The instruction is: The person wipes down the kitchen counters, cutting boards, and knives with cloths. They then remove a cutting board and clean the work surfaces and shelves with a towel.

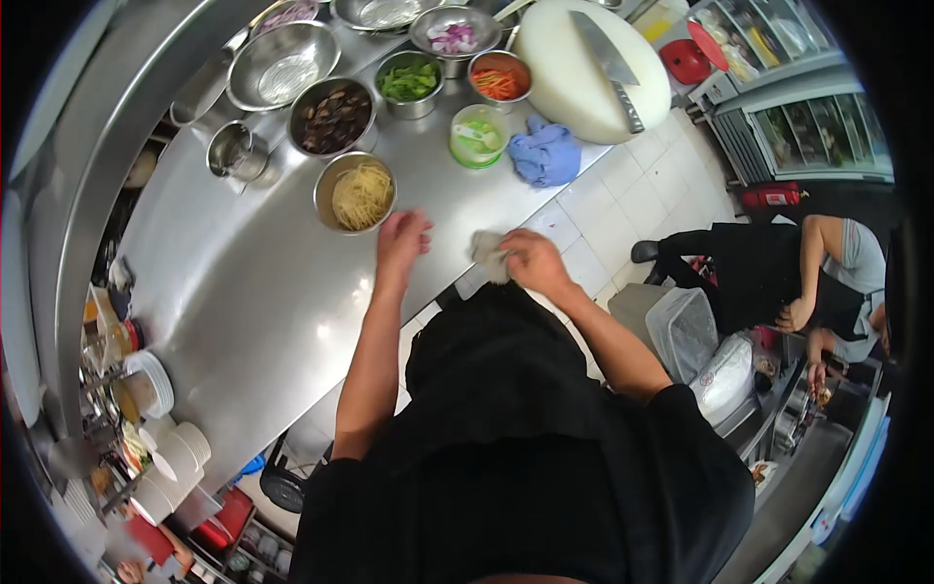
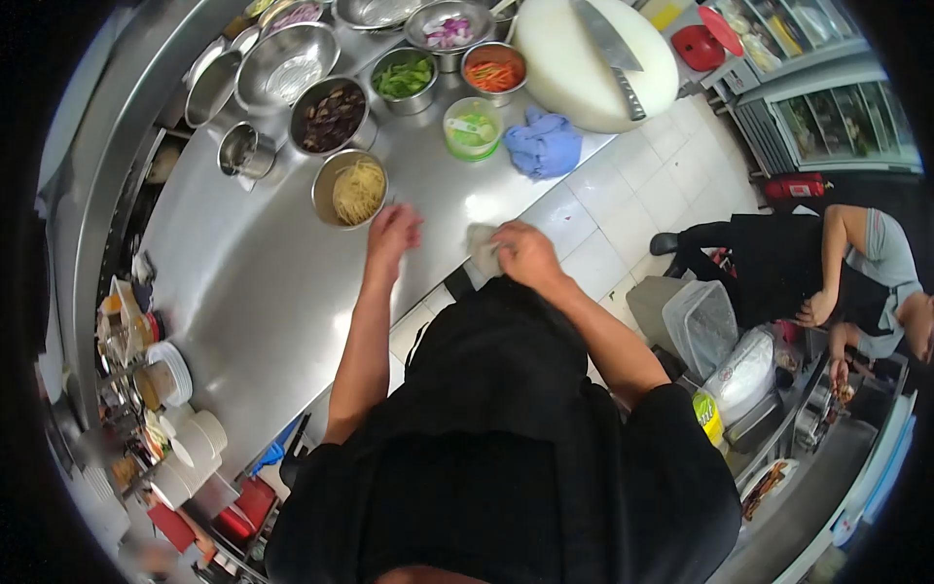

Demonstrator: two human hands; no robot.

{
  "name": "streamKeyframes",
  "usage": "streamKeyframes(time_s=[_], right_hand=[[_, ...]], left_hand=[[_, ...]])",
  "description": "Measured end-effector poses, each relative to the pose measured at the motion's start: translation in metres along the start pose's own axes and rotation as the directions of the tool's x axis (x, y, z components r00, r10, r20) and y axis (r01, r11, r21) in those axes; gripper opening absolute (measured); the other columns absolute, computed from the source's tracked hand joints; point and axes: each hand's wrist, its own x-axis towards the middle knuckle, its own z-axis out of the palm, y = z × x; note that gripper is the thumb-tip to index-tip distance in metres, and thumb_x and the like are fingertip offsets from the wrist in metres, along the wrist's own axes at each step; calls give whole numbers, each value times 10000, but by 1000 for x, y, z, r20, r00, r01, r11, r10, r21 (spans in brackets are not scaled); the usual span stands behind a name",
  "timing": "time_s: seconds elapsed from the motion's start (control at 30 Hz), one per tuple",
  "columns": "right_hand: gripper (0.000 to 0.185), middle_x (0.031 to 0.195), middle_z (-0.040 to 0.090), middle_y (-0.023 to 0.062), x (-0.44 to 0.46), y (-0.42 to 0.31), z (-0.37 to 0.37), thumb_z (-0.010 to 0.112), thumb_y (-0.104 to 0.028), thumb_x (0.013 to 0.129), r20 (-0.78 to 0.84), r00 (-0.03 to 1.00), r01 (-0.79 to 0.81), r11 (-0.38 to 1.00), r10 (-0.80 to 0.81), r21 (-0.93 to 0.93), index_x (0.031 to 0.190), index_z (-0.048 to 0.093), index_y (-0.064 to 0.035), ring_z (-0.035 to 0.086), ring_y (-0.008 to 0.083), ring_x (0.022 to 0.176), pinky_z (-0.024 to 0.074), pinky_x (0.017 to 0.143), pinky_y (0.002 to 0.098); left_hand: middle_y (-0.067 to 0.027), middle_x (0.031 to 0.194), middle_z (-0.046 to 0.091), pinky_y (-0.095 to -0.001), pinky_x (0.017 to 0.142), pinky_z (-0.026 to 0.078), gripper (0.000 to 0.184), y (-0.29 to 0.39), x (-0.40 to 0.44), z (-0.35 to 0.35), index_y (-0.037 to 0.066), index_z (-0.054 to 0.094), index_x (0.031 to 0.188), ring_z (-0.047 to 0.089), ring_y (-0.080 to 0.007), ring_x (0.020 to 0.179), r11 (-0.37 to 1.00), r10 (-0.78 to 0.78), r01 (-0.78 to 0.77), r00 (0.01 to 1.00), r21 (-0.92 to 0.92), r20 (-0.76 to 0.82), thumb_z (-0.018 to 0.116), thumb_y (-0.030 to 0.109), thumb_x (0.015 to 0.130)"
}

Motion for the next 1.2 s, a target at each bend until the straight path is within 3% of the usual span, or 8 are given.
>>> streamKeyframes(time_s=[0.17, 0.43, 0.67, 0.73, 0.87, 1.0, 1.07, 1.2], right_hand=[[239, 979, 644, 157, 17, 7, -55, 545, -42, 718, -220, 962, -138, 983, 163, 121, 919, 670, -8, 623, 302, 914, 490, 804, 341], [275, 1040, 631, 165, 69, 22, -58, 540, -55, 726, -278, 960, 22, 982, 32, 189, 967, 664, -10, 604, 326, 958, 473, 850, 363], [380, 1198, 541, 187, 174, 38, 2, 532, -75, 761, -207, 966, 116, 975, -156, -191, 1131, 602, -35, 530, 382, 1067, 445, 895, 417], [404, 1239, 509, 194, 170, 45, 21, 529, -93, 776, -93, 989, 71, 912, -118, -403, 1173, 577, -35, 497, 402, 1102, 428, 910, 444], [450, 1269, 450, 235, 99, 30, 53, 515, -142, 794, -84, 945, 190, 741, -315, -645, 1217, 532, 11, 456, 417, 1058, 396, 885, 500], [490, 1303, 418, 224, 72, 15, 76, 558, -135, 771, 39, 906, 393, 803, -422, -447, 1250, 522, -35, 446, 408, 1054, 383, 892, 487], [508, 1322, 403, 223, 79, -2, 89, 568, -124, 762, 86, 876, 479, 832, -475, -280, 1262, 516, -48, 437, 408, 1080, 377, 903, 485], [468, 1294, 444, 174, 129, -14, 90, 509, -110, 791, -8, 969, 239, 951, -245, -194, 1258, 515, -79, 454, 336, 1113, 392, 863, 464]], left_hand=[[-155, 895, 615, -266, 493, 497, 534, 33, 79, 97, -4, 457, 1180, 572, -165, 549, 962, 225, -201, 966, 183, -124, 668, 319, 811], [-205, 1028, 556, -386, 601, 547, 590, 50, 109, 73, 26, 291, 1304, 604, -244, 690, 955, -88, -3, 952, -297, -292, 608, 166, 827], [-151, 1132, 536, -384, 803, 498, 711, 27, 71, 95, 72, 148, 1419, 589, -260, 893, 843, 106, -252, 944, -475, -312, 600, 157, 876], [-128, 1131, 534, -356, 773, 500, 636, 4, 37, 84, 102, 227, 1407, 593, -249, 885, 960, 96, -144, 975, -240, -199, 585, 154, 885], [-142, 1186, 509, -389, 743, 501, 600, -32, -38, 47, 120, 272, 1397, 593, -253, 878, 955, -138, -15, 860, -295, -491, 570, 278, 900], [-159, 1322, 398, -431, 724, 492, 544, -27, -31, -17, 118, 338, 1321, 581, -271, 892, 924, 5, -284, 679, -257, -734, 470, 441, 904], [-155, 1282, 436, -411, 690, 498, 507, -10, -19, -32, 113, 347, 1308, 592, -262, 852, 939, 42, -261, 734, -224, -678, 476, 398, 908], [-136, 1126, 556, -349, 579, 506, 398, 6, -5, -23, 89, 372, 1276, 609, -227, 687, 986, 83, -154, 758, -55, -646, 467, 248, 923]])
